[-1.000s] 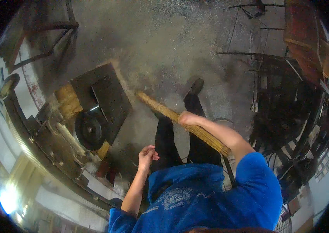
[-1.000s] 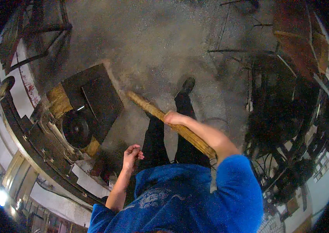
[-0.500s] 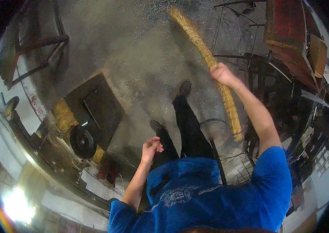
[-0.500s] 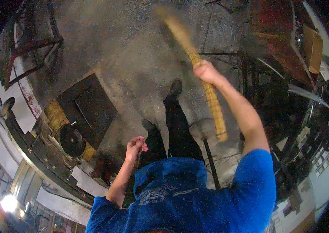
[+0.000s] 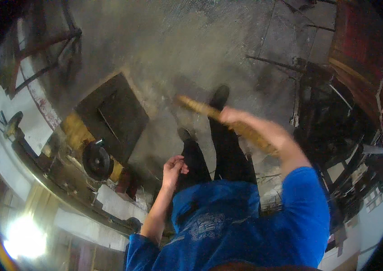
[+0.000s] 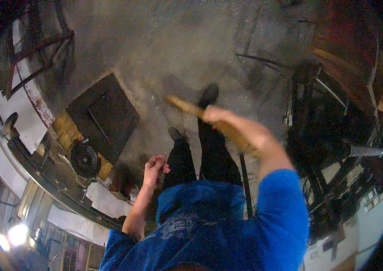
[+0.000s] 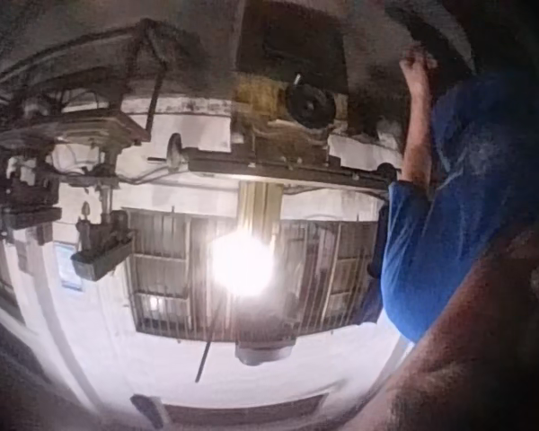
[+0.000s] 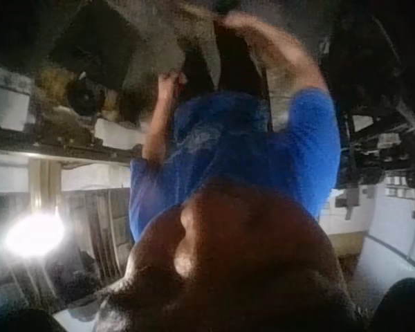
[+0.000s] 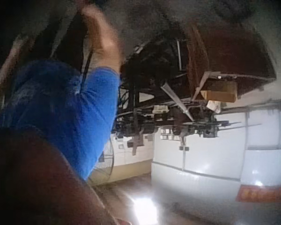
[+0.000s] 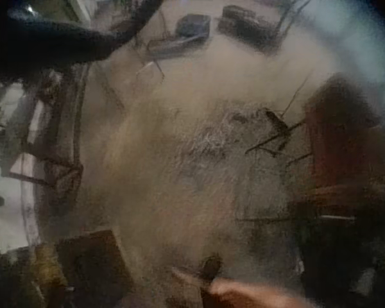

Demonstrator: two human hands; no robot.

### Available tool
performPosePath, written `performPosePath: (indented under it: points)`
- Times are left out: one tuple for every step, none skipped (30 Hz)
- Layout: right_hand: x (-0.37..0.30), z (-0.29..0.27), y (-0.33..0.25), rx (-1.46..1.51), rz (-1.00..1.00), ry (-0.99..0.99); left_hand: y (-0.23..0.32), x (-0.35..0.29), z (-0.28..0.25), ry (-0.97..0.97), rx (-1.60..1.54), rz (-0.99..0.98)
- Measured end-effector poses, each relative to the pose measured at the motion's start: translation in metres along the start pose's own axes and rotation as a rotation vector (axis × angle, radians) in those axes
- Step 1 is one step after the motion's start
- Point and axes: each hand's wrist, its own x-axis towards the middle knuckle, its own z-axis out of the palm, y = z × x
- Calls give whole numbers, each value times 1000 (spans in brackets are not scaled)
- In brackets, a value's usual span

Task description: The person sweeps metal shavings and debris on a concrete workshop floor using a straw broom and a dustpan. They move a wooden pallet to access the area underneath, then continue sweeping the shavings into a pile and into the dustpan.

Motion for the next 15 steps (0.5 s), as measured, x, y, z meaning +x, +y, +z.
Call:
performPosePath:
  points:
    - [-23, -29, 16, 201, 139, 18, 0, 1, -1, 19, 4, -5]
    - [-45, -75, 24, -317, -315, 53, -1, 3, -1, 34, 5, -15]
    - [-70, -110, 19, -60, -81, 108, -2, 2, -1, 48, 6, -22]
    - [-95, -146, 13, 220, 130, 222, -7, 5, -2, 17, -42, -2]
    - [-110, -161, 6, 229, 215, 332, -6, 5, 4, 7, -42, -9]
    - [-123, -178, -1, 242, 297, 443, -3, 6, 8, -3, -41, -12]
    - [-131, -183, -12, 129, 314, 539, 0, 7, 12, -13, -41, -14]
    - [-138, -190, -27, 9, 323, 636, 2, 9, 15, -39, -18, -13]
    - [-132, -185, -62, 287, 456, 631, 5, 10, 19, -65, -44, 4]
    - [-123, -160, -80, 185, 494, 930, 10, 9, 23, -89, -68, 25]
    - [-119, -144, -72, 577, 432, 752, 14, 9, 24, -112, -92, 41]
    - [-100, -149, -126, 928, 448, 721, 15, 8, 23, -98, -98, 54]
    - [-79, -141, -136, 980, 447, 592, 19, 7, 22, -97, -102, 50]
    - [-49, -126, -134, 850, 331, 552, 25, 7, 20, -95, -106, 49]
    - [-16, -106, -124, 728, 217, 515, 33, 5, 17, -91, -101, 43]
